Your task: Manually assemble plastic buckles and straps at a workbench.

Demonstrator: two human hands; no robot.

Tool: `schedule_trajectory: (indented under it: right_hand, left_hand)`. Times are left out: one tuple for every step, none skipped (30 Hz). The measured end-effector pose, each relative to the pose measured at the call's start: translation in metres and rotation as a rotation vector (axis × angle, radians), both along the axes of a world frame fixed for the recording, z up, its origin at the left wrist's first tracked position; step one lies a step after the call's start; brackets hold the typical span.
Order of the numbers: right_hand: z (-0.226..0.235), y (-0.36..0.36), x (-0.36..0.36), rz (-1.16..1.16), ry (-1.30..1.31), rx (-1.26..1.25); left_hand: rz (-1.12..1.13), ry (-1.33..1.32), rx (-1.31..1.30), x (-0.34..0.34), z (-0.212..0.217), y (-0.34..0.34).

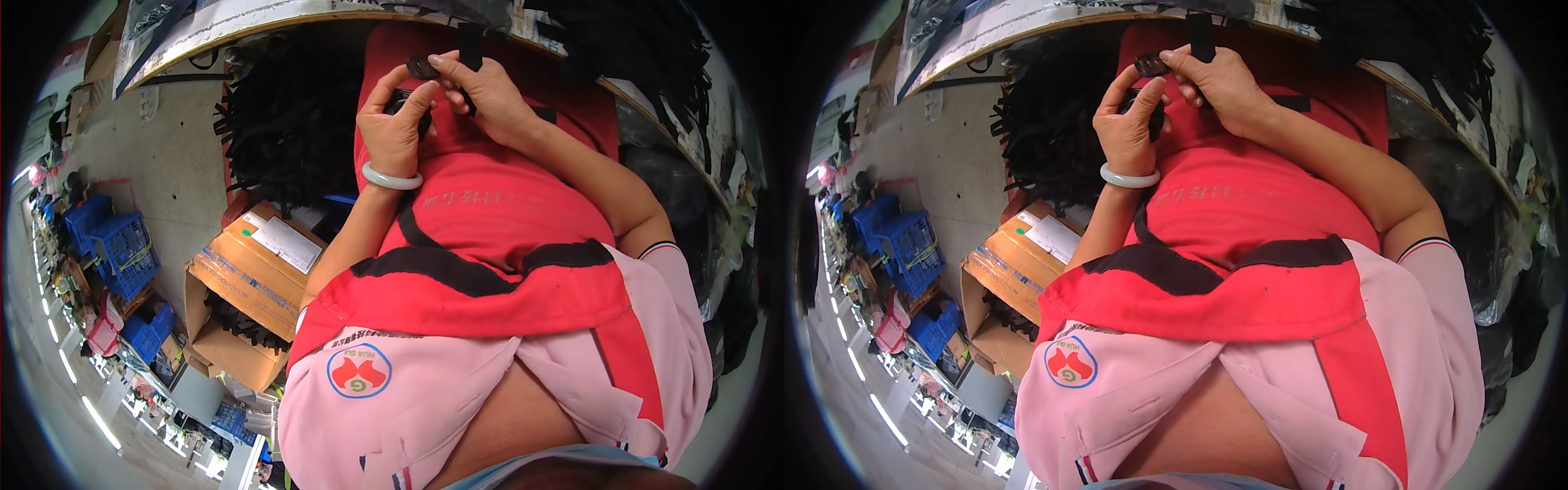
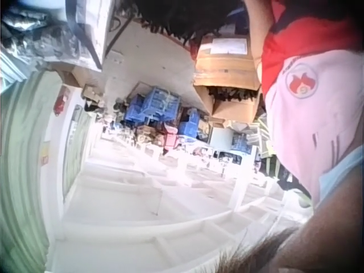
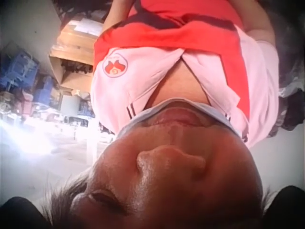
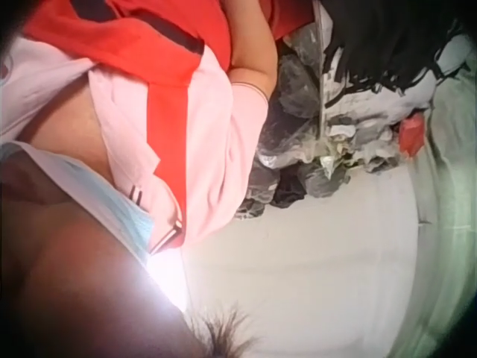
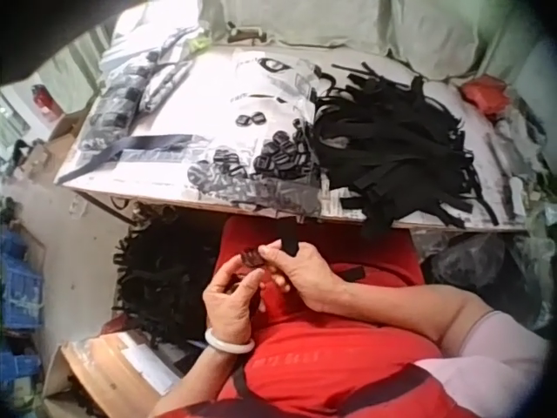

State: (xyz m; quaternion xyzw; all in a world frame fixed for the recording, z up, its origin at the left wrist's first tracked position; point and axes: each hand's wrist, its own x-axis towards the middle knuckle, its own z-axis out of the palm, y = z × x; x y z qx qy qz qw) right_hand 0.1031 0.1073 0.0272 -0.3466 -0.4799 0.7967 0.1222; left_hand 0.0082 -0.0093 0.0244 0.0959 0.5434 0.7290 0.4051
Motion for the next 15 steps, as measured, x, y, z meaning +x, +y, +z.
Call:
schedule_trajectory:
  right_hand:
    - [0.003,-0.002,-0.001,-0.048,0.035,0.007]
    - [0.005,-0.004,-0.002,-0.052,0.035,0.007]
    - [0.006,-0.007,-0.004,-0.064,0.039,0.095]
    - [0.007,-0.009,-0.004,-0.076,0.041,0.183]
    - [0.007,-0.007,-0.003,-0.083,0.041,0.181]
    - [0.006,-0.003,-0.003,0.066,0.025,0.242]
    - [0.006,0.0,-0.003,0.215,0.009,0.302]
    - [0.01,0.002,-0.001,0.215,0.008,0.299]
    - [0.019,0.005,0.0,0.247,-0.099,0.325]
    - [0.024,0.008,0.001,0.279,-0.206,0.351]
    - [0.023,0.011,0.005,0.275,-0.19,0.314]
    - [0.019,0.013,0.009,0.274,-0.189,0.313]
    - [0.012,0.015,0.011,0.19,-0.085,0.377]
    - [0.008,0.014,0.013,0.105,0.019,0.439]
    - [0.006,0.01,0.011,0.015,0.068,0.46]
  left_hand:
    - [0.003,0.09,0.001,0.0,-0.003,0.002]
    - [0.006,0.179,0.002,0.0,-0.004,0.003]
    - [-0.002,0.18,0.0,-0.001,-0.005,0.004]
    - [-0.013,0.128,-0.001,-0.003,-0.004,0.005]
    - [-0.024,0.077,-0.002,-0.006,-0.004,0.005]
    - [-0.024,0.076,-0.005,-0.008,-0.006,0.005]
    - [-0.021,0.073,0.005,-0.01,-0.008,0.005]
    - [-0.017,0.069,0.015,-0.012,-0.01,0.003]
    - [-0.033,0.06,-0.008,-0.016,-0.01,0.002]
    - [-0.03,0.058,-0.011,-0.018,-0.01,0.0]
    - [-0.041,0.075,-0.04,-0.02,-0.01,0.0]
    - [-0.058,0.095,-0.066,-0.021,-0.01,0.0]
    - [-0.059,0.096,-0.067,-0.021,-0.011,-0.001]
    - [-0.064,0.125,-0.07,-0.022,-0.012,-0.001]
    - [-0.071,0.15,-0.074,-0.022,-0.013,-0.001]
